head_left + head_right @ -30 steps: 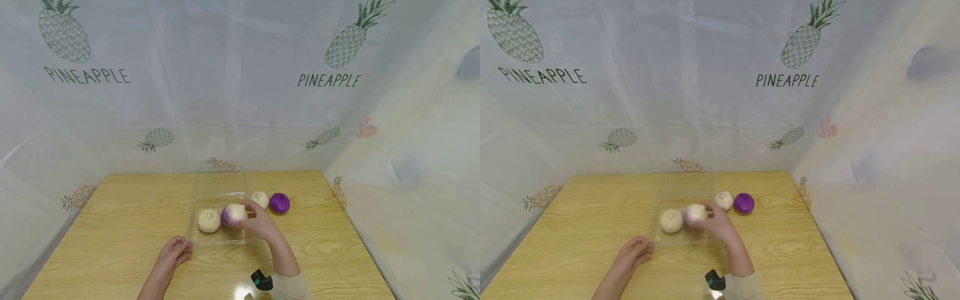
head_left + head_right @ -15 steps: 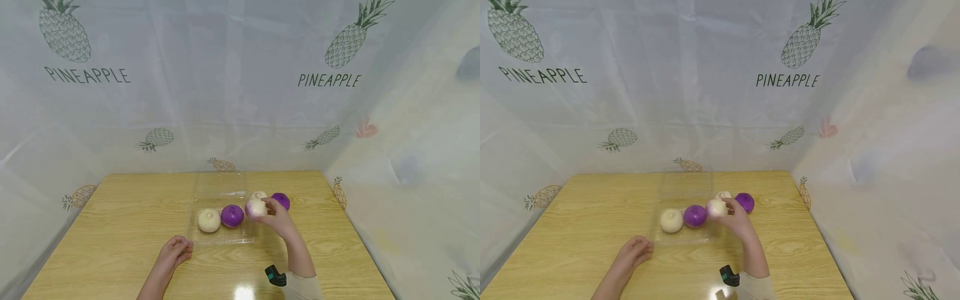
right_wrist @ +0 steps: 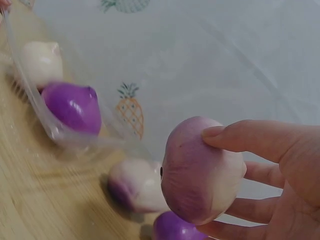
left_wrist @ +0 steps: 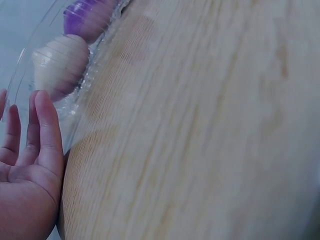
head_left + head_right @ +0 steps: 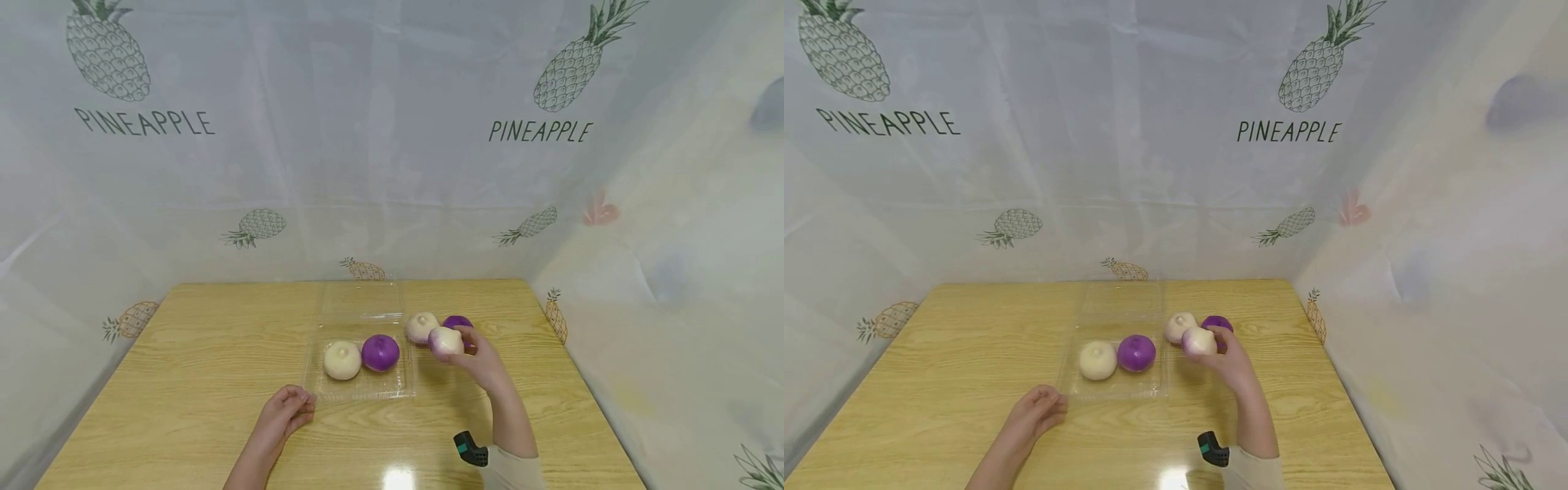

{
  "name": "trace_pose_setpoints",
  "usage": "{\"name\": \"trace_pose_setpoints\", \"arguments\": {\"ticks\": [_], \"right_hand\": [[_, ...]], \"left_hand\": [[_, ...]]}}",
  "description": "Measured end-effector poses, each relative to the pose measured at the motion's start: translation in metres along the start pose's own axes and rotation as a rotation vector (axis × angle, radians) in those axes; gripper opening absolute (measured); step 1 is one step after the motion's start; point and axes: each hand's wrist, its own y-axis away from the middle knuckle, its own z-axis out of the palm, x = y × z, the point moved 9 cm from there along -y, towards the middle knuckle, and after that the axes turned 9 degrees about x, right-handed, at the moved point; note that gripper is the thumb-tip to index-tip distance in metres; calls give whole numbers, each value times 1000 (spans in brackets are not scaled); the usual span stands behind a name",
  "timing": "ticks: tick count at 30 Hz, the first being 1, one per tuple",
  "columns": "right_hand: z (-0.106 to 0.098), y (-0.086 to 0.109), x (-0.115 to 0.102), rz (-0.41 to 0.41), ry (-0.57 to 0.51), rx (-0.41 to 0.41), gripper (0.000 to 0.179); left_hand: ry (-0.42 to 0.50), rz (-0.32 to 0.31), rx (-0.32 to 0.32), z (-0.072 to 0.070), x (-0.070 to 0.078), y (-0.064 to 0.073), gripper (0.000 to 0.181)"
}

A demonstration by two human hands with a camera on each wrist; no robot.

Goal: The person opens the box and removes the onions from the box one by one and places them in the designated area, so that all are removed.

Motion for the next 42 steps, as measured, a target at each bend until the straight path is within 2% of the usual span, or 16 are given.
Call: {"name": "trace_pose_setpoints", "arguments": {"ticks": [14, 27, 35, 42], "right_hand": [[-24, -3, 30, 56, 53, 12, 69], [-42, -8, 49, 91, 119, 2, 76], [-54, -14, 57, 86, 154, 22, 77], [-61, -24, 66, 100, 210, 28, 77]], "left_hand": [[3, -16, 3, -3, -6, -3, 13], [10, 17, -22, -5, -5, -4, 13], [6, -17, 9, -5, -7, -4, 17], [34, -15, -11, -4, -6, -4, 12]]}}
